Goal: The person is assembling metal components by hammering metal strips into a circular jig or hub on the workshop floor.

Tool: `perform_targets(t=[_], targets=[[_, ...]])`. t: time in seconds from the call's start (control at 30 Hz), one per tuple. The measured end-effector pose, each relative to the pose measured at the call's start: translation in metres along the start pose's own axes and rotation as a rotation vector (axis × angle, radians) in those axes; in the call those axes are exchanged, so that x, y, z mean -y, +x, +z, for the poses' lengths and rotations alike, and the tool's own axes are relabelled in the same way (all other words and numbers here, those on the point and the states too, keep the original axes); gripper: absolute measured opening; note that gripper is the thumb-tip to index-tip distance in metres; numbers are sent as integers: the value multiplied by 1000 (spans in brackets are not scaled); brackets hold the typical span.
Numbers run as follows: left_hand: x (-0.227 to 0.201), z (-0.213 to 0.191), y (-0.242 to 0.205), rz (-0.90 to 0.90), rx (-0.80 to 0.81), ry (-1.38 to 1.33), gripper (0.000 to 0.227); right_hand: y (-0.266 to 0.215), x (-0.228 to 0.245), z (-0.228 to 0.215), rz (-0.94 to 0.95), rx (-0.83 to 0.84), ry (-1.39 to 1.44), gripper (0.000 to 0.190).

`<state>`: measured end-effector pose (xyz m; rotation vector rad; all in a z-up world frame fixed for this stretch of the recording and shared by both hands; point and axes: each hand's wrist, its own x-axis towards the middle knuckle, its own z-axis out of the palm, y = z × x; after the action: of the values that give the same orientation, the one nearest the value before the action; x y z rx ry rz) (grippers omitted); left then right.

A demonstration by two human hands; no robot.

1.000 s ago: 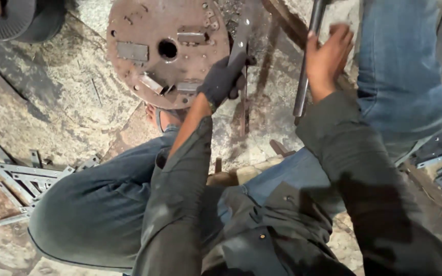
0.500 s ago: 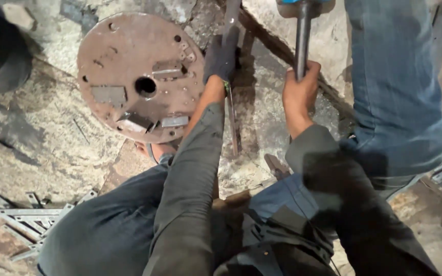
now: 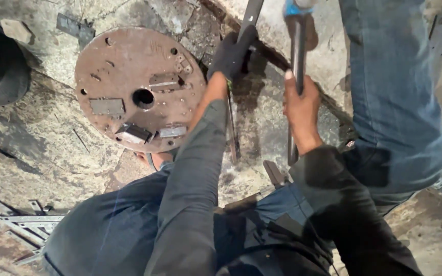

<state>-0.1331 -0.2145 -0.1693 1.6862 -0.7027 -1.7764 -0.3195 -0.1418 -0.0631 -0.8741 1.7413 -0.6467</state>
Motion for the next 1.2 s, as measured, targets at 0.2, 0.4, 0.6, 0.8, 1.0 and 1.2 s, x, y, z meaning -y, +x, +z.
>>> perform_targets(t=[0.2,0.4,0.6,0.8,1.0,1.2], targets=[[60,7,9,76,-163,244,68,-9,18,-1,-219,100,-60,39],[42,7,-4,87,-107,194,70,-9,45,9,-534,87,-70,50],[37,14,-14,44,-21,-185,57,24,-8,4,-313,51,-364,51],[49,16,-17,-69,62,-288,53,-31,60,12,-429,138,1,54],[73,18,-26,128,12,73,57,54,-54,7,-567,49,-403,40],[73,23,-68,-23,87,0,59,5,19,2,-140,69,46,32]])
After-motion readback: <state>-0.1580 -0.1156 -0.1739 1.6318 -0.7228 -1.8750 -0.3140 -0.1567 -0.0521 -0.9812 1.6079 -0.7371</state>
